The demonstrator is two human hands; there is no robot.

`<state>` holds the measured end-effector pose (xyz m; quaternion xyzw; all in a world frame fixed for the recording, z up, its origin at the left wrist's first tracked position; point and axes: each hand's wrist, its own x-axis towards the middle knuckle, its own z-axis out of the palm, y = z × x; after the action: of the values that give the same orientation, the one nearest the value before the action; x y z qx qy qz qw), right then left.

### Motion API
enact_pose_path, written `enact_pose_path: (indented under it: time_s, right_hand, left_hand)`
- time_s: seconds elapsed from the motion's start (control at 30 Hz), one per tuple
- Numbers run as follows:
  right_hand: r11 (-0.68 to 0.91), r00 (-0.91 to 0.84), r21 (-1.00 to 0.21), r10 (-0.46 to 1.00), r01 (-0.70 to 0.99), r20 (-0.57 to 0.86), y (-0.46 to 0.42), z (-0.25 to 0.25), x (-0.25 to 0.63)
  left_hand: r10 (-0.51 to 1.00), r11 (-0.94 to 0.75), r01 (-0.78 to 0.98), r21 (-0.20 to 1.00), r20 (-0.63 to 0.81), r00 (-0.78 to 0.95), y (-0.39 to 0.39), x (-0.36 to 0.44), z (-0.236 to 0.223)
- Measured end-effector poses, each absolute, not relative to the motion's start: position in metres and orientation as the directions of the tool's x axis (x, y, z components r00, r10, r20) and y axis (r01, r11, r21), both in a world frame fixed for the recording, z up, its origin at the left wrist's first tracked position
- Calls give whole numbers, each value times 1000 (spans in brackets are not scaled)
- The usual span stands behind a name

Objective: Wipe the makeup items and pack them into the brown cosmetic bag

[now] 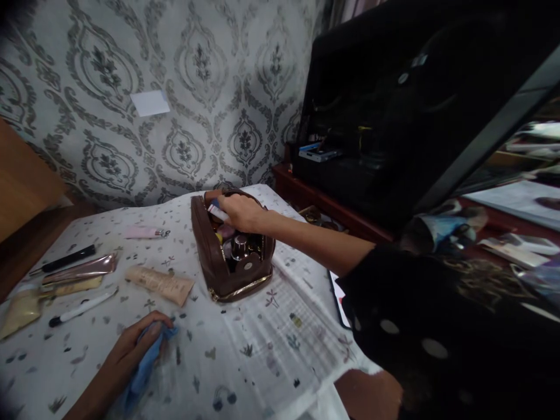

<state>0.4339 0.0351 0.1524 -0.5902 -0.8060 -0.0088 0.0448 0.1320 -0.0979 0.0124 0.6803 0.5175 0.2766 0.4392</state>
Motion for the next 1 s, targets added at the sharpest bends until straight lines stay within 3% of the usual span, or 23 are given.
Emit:
enact_pose_path:
  time_s: [0.27, 0.73, 1.0]
  right_hand:
    - [322, -317, 76, 946, 944, -73, 40, 144, 427]
    - [334, -329, 31, 938, 942, -104, 44, 146, 428]
    - [466, -456, 0, 866, 885, -203, 58, 140, 419]
  left_hand:
    - [961, -43, 487, 872, -97, 259, -103, 140, 23]
    - [939, -97, 512, 854, -93, 332, -97, 131, 13]
    - [952, -53, 516, 855, -112, 284, -100, 136, 19]
